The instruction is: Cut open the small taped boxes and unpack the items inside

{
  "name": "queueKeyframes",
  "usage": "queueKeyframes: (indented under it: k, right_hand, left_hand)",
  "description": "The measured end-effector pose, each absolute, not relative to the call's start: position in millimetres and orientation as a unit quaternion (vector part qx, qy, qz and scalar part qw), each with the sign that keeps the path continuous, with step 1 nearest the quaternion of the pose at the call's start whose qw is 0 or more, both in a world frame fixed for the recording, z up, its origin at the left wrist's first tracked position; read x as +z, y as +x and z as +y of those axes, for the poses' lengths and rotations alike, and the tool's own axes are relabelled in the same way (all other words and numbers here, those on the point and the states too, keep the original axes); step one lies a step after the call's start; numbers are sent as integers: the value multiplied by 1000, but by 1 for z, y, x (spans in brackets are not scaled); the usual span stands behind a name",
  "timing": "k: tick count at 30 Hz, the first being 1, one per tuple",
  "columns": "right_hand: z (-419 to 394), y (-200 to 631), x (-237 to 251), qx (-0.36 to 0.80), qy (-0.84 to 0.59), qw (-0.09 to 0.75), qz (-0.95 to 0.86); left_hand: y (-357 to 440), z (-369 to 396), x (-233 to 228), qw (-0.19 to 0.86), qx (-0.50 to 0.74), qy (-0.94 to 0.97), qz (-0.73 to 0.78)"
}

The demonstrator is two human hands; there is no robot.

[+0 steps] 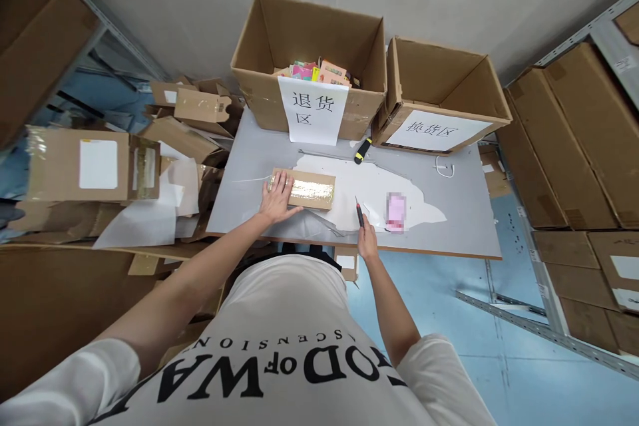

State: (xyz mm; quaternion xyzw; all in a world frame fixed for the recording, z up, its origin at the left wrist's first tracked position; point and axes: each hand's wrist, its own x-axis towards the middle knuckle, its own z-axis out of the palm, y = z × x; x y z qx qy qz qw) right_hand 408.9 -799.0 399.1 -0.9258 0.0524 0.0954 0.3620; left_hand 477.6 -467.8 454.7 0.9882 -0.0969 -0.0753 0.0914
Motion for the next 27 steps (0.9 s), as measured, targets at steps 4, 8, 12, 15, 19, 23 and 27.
queueKeyframes:
  k: [4,8,12,15,19,23,27]
  right_hand:
    - [-773,429,372,71,-947,289,123]
    - [-761,441,357,99,-960,230,129]
    - [-759,444,351,138,-965,175,137]
    - [-755,442,350,135,-972,146,127]
    - [-753,438,353,138,-976,120,119]
    - [-750,456,370,67,-978,161,113]
    - [-735,500,408,-24,-973,229,-1]
  left_hand:
    - [471,-464,454,86,-68,984,-139]
    - [457,-470,456,70,-62,979,-183]
    - [443,-477,453,68,-64,973,-210]
    - [438,-478,449,72,-74,972,-212]
    - [437,-476,450,77,-82,971,-211]
    - [437,-475,453,83,-94,970,-208]
    - [440,-475,455,93,-109,967,-210]
